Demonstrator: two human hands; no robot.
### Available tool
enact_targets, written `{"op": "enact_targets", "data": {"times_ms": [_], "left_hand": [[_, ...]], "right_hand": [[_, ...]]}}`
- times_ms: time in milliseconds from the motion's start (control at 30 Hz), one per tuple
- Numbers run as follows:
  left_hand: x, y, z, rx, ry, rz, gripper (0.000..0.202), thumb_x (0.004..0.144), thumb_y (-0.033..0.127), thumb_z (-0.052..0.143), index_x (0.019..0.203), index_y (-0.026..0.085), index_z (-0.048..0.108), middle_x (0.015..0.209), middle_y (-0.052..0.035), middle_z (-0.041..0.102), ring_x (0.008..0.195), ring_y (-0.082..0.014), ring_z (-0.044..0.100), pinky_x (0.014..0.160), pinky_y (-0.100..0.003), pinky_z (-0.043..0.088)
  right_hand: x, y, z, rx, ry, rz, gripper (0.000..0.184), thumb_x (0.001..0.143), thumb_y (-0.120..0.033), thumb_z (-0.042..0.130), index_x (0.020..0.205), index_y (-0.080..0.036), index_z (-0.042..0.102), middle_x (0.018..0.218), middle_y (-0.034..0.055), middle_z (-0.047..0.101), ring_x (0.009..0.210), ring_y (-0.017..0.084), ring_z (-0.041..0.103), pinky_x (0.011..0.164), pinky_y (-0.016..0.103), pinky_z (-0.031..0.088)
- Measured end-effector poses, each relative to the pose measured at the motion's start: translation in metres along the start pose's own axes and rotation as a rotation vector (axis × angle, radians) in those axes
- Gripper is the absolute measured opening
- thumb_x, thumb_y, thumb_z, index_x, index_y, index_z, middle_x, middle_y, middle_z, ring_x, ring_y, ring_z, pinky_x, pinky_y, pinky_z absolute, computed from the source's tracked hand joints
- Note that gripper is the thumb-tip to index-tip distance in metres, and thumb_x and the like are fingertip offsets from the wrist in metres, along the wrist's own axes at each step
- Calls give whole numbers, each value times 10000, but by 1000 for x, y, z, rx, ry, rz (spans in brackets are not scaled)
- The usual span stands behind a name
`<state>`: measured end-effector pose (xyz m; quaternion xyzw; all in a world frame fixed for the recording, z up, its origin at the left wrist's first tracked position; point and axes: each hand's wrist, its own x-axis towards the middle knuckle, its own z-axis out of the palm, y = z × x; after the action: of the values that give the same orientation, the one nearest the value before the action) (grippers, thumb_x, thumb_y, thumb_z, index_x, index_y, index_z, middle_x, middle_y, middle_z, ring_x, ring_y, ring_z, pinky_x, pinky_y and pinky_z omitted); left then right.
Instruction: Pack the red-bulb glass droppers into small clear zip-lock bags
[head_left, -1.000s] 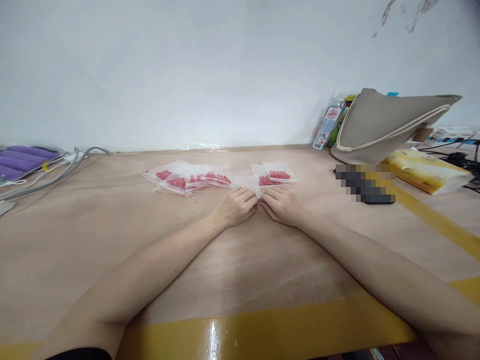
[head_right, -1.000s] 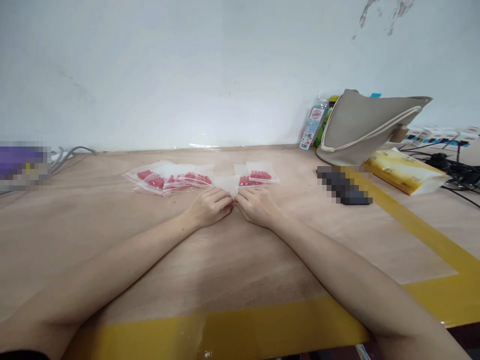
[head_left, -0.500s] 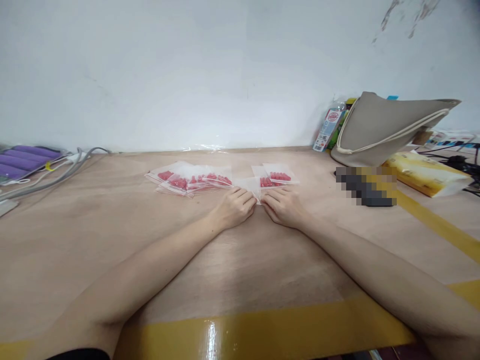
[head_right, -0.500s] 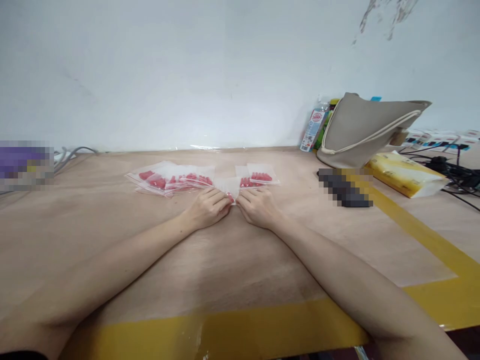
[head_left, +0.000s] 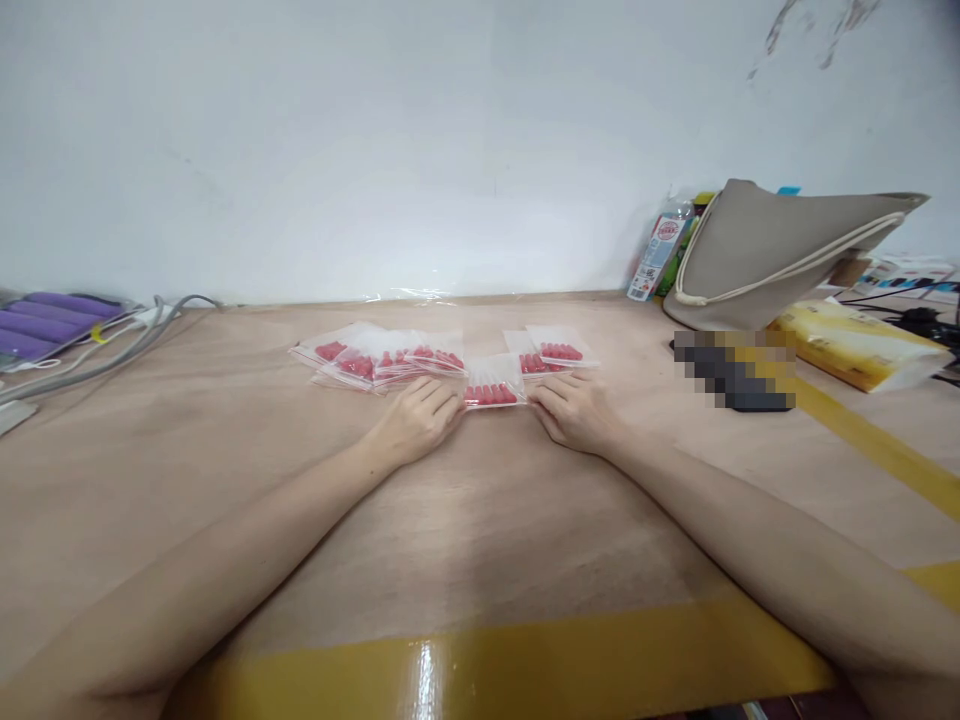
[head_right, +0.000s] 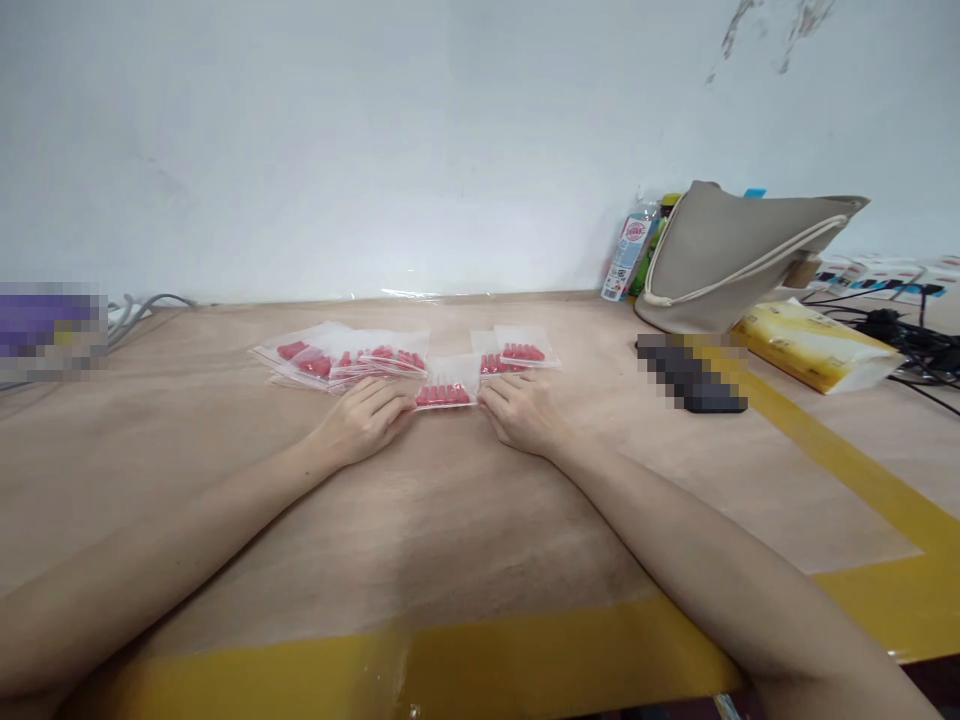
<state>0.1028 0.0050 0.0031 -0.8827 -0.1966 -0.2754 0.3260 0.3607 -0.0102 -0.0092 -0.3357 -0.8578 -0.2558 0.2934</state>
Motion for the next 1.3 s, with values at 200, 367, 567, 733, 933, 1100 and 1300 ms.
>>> {"op": "enact_targets", "data": {"times_ms": [200,367,567,733,933,1100,1300], "left_hand": [[-4,-1,3,-26,17,-41,269,904,131,412,665,166,531,636,-36,571,632,-160,517,615,-294,429],[-1,2,0,-99,68,-35,208,893,169,469,710,170,568,640,-23,596,629,-149,527,625,-281,427],[0,-4,2,-194,104,-203,269,870,336,487,1037,158,601,985,-95,666,947,-244,574,850,-409,418],[-4,-15,18,8,4,-491,349,809,273,521,1139,178,580,1182,-130,590,1132,-311,501,1005,-534,281],[-3,-25,32,72,-70,-544,344,708,192,581,1046,222,636,1208,-117,566,1182,-364,457,1022,-652,168],[-1,-29,38,75,-95,-441,175,826,202,535,917,237,681,1015,-66,669,1054,-292,562,1040,-638,153],[3,-28,44,-15,-64,-353,178,893,221,515,880,247,691,968,-27,708,935,-224,620,1004,-535,307]], "right_hand": [[-2,3,1,45,25,11,189,881,-192,452,781,-177,612,808,49,688,743,156,599,660,292,377],[-2,-1,8,200,61,5,126,872,-224,494,888,-200,617,910,54,673,752,138,609,642,256,428],[6,-7,6,307,164,104,179,871,-114,404,785,-196,537,933,81,660,803,144,623,679,265,479],[4,29,-6,303,426,311,86,850,-164,454,799,-221,494,971,110,659,906,200,632,757,361,504],[-31,91,2,264,390,631,60,790,-246,501,739,-225,478,955,130,660,849,239,633,638,377,499],[-56,113,13,302,155,716,101,737,-287,534,669,-222,497,884,98,672,742,218,624,604,358,478],[-46,96,1,18,69,612,231,681,-398,645,778,-195,592,898,93,648,862,271,585,751,405,406]]}}
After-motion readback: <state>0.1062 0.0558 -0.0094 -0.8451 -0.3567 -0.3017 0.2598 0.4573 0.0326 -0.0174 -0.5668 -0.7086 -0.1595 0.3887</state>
